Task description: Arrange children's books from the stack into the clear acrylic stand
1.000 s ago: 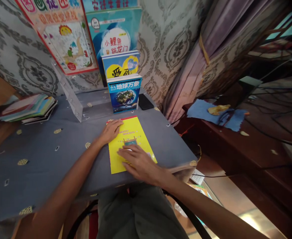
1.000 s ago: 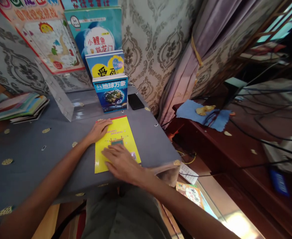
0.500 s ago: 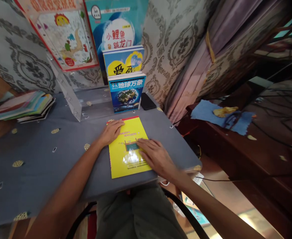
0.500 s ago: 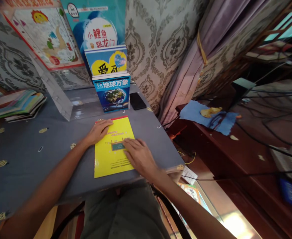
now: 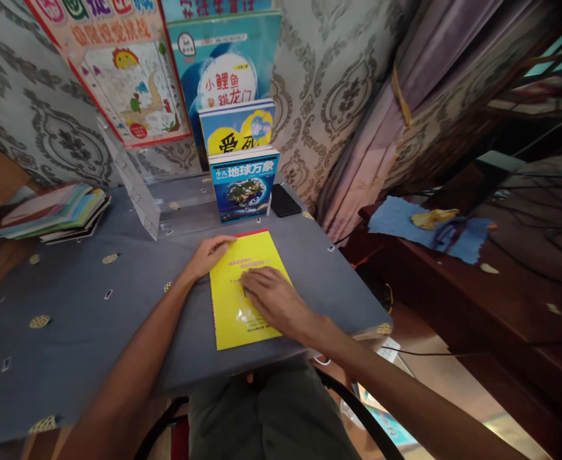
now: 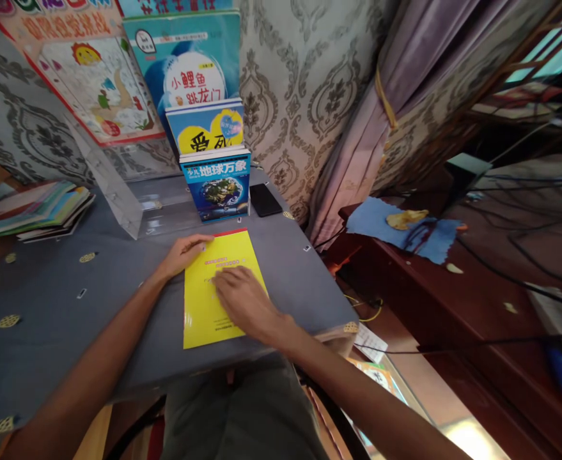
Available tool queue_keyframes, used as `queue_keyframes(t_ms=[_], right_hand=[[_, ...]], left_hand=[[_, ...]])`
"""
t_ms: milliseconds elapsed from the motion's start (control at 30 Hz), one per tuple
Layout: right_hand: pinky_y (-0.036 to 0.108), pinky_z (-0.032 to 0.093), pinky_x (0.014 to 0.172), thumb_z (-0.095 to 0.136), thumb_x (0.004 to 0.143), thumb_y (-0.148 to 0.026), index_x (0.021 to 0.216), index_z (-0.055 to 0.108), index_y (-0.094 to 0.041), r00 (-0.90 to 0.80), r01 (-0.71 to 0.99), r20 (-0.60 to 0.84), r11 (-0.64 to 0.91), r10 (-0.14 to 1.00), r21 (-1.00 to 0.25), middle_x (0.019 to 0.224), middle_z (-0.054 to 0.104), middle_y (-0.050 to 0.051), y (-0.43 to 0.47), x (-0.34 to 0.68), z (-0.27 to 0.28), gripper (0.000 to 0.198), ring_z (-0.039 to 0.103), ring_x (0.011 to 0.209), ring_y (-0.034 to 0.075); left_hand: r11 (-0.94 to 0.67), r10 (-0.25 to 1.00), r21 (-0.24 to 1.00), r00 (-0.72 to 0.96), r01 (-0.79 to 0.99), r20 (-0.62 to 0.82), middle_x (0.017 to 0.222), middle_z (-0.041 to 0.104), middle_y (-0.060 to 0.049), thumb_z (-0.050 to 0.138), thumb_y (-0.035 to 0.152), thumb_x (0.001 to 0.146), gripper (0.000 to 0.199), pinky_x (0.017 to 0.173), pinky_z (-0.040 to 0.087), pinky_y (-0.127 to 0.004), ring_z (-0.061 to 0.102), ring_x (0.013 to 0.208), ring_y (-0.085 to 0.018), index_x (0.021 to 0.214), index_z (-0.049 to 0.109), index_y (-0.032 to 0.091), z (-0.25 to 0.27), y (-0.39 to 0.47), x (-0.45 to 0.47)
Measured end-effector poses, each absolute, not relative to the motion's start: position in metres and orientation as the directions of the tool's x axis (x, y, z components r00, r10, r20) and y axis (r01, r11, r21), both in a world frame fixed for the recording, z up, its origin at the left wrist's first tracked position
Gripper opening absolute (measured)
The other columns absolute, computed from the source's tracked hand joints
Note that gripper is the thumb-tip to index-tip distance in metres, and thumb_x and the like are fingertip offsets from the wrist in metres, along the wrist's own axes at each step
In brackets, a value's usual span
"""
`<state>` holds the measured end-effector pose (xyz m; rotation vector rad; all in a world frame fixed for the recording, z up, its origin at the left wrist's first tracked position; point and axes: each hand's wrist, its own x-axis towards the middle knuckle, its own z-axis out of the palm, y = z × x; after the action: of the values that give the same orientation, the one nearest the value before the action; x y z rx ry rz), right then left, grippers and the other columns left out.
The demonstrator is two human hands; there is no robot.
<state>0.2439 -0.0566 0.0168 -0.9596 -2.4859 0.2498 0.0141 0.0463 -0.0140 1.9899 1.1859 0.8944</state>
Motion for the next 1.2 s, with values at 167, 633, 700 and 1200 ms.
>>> queue_keyframes(t_ms=[167,633,700,1200], right_hand=[[0.05,0.034,0.118,0.041,0.104,-0.029,0.14,0.053,-0.016,-0.797,0.513,0.18,0.803,0.577,-0.304,0.147,0.056,0.013,-0.051,0.196,0.018,0.04,0.049,0.139,0.024],[0.058,0.036,0.114,0.036,0.104,-0.028,0.136,0.057,-0.02,-0.518,0.788,0.268,0.575,0.812,-0.218,0.142,0.061,0.012,-0.043,0.296,-0.005,0.04,0.054,0.135,0.028],[0.06,0.036,0.113,0.039,0.103,-0.028,0.131,0.061,-0.019,-0.515,0.787,0.273,0.574,0.813,-0.224,0.136,0.065,0.013,-0.04,0.291,-0.001,0.037,0.056,0.131,0.03],[0.053,0.033,0.119,0.042,0.103,-0.025,0.14,0.055,-0.018,-0.731,0.608,0.176,0.747,0.659,-0.269,0.149,0.054,0.013,0.0,0.2,0.006,0.039,0.046,0.142,0.026]], left_hand=[[-0.378,0.906,0.826,0.349,0.418,0.238,0.122,0.073,-0.009,0.049,0.035,0.092,0.038,0.097,0.051,-0.035,0.067,0.111,-0.024,0.114,0.072,0.016,-0.013,0.044,0.017],[-0.198,0.951,0.948,0.283,0.247,0.125,0.111,0.076,-0.008,0.064,0.049,0.085,0.041,0.086,0.052,-0.033,0.069,0.098,-0.024,0.11,0.075,0.018,-0.01,0.043,0.016],[-0.145,0.962,0.982,0.249,0.122,0.111,0.111,0.076,-0.008,0.065,0.054,0.084,0.044,0.089,0.052,-0.033,0.069,0.1,-0.025,0.108,0.075,0.018,-0.009,0.043,0.016],[-0.075,0.987,0.95,0.113,-0.303,0.114,0.109,0.076,-0.012,0.072,0.059,0.081,0.046,0.109,0.043,-0.043,0.068,0.115,-0.028,0.099,0.075,0.017,-0.009,0.048,0.017]])
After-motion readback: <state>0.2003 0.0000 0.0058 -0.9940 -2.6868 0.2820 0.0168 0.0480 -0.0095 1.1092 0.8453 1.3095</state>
